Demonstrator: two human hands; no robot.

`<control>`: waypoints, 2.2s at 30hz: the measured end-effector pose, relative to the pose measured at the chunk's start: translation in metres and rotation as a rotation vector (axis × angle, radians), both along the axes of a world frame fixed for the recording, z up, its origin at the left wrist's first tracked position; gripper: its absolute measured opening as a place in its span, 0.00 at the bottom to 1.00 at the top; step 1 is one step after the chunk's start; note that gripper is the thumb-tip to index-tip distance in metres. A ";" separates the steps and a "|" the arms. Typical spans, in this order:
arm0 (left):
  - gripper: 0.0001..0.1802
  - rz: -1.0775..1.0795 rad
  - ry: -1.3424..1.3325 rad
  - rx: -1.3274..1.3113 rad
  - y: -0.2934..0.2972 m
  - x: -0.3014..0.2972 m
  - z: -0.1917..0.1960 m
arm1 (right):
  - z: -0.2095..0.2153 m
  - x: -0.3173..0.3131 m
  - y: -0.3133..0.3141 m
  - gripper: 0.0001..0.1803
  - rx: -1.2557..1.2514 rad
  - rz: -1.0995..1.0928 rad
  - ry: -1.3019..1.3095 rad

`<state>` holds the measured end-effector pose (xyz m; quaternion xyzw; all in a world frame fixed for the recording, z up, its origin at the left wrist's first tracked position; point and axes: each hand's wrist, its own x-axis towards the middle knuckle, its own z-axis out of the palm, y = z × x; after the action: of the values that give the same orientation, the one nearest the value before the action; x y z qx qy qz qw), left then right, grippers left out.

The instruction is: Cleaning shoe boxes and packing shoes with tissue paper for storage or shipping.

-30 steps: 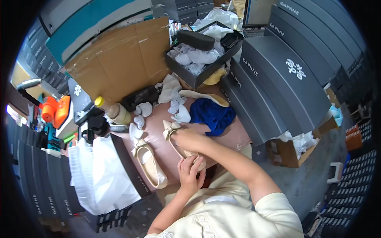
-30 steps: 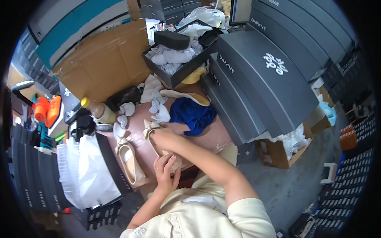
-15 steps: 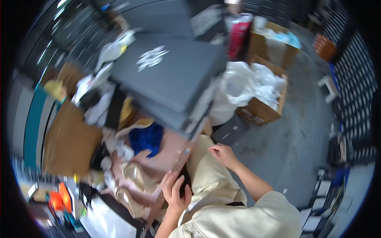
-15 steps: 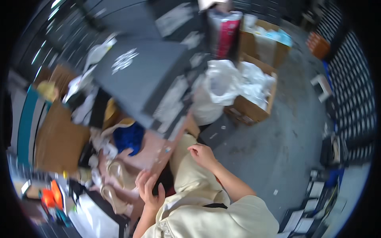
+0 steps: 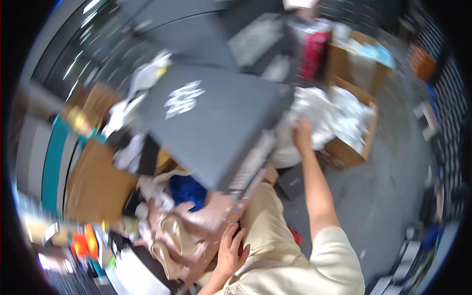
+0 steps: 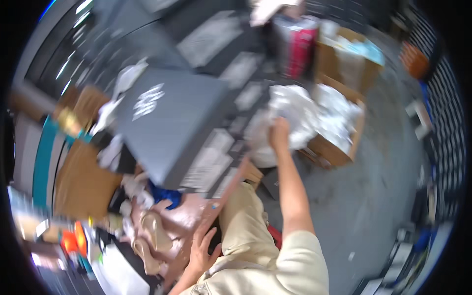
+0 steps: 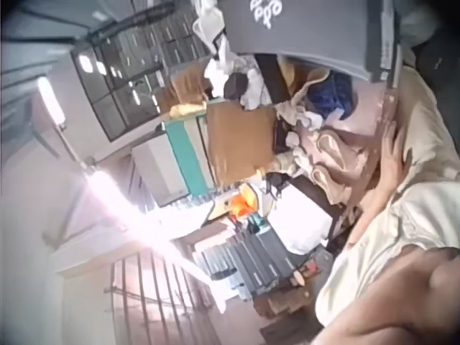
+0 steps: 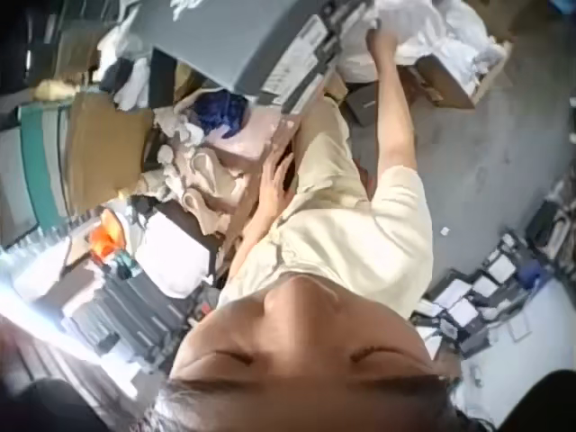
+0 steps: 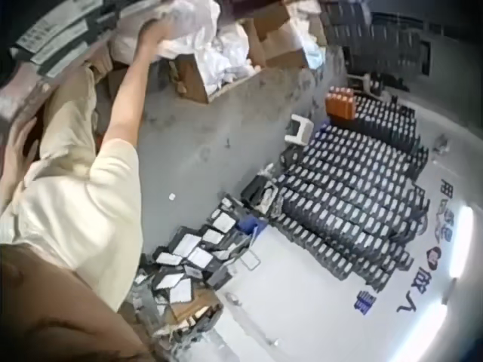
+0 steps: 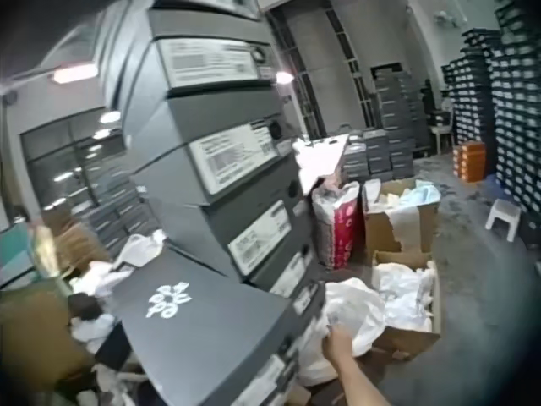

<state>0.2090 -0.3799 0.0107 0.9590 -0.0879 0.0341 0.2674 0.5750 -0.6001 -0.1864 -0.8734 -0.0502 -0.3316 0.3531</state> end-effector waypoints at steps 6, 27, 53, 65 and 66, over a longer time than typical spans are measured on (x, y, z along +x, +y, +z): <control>0.19 0.282 -0.334 0.001 0.045 -0.049 0.024 | -0.006 -0.090 0.033 0.12 0.705 -0.026 0.173; 0.16 1.233 0.411 0.293 0.383 -0.080 -0.010 | 0.176 -0.231 0.429 0.29 -0.689 1.014 0.302; 0.07 1.084 -0.631 -0.138 0.183 -0.326 0.129 | 0.187 -0.276 0.387 0.10 -0.962 1.661 -0.311; 0.05 1.039 -0.734 0.277 0.193 -0.281 0.105 | 0.195 -0.283 0.375 0.12 -0.757 1.519 -0.087; 0.05 1.015 -0.674 0.201 0.195 -0.268 0.102 | 0.184 -0.273 0.376 0.11 -0.718 1.462 -0.052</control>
<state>-0.0590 -0.1848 0.1128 0.8382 0.2967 0.4499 0.0836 0.3020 -0.2241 -0.0022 -0.6719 -0.7191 -0.0009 0.1774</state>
